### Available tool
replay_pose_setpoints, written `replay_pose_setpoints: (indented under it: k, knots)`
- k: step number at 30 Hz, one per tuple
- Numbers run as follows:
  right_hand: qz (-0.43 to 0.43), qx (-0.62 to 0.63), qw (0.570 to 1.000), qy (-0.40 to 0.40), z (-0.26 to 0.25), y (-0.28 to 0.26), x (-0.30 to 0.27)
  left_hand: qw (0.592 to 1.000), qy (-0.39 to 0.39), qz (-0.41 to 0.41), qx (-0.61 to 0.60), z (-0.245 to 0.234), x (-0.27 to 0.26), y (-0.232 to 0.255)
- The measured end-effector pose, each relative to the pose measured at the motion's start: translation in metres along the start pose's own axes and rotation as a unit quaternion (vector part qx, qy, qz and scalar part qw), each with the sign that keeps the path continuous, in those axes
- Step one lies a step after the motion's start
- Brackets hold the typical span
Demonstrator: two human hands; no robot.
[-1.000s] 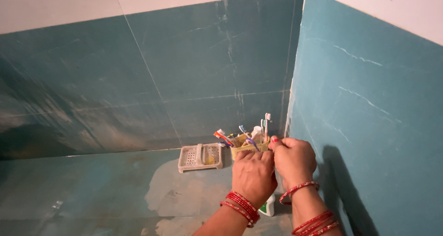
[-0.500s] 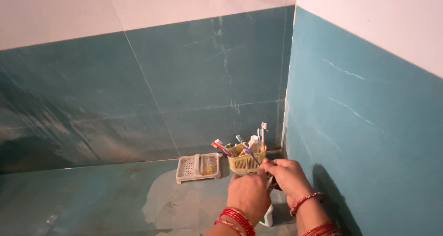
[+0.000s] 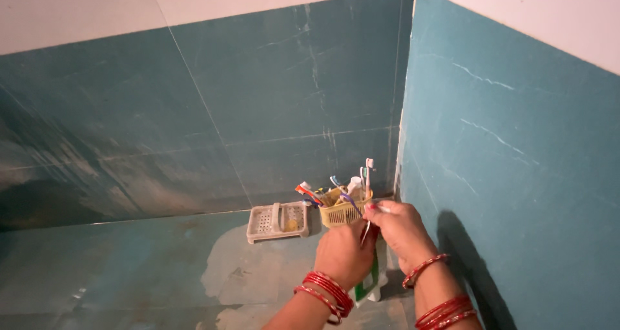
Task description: The person takes a sachet of handwash from a yellow shopping bag, walks into a bathroom, and places the sachet and a pump bottle of handwash on a wall-mounted shelf. The person handles the sachet and bottle with both hands and positions them on the shelf.
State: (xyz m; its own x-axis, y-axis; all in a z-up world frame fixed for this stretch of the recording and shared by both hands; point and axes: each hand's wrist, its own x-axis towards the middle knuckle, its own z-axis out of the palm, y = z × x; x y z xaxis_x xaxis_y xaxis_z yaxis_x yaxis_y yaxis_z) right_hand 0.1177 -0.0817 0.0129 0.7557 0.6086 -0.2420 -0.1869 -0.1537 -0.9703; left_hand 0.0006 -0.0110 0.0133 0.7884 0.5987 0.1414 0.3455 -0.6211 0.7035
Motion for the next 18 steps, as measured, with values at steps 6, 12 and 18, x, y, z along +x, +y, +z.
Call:
replay_pose_setpoints:
  k: [6,12,18]
  knots:
    - [0.009,0.077,0.997,-0.025,-0.002,-0.009,-0.002,0.978,-0.018,0.022,-0.206,-0.002,0.009,-0.004]
    - [0.01,0.179,0.983,0.026,0.001,0.001,0.009,0.993,0.049,0.083,-0.068,0.007,0.007,0.002]
    - [0.007,0.226,0.969,0.096,0.008,0.013,0.021,0.973,0.141,0.178,0.047,0.019,0.005,0.008]
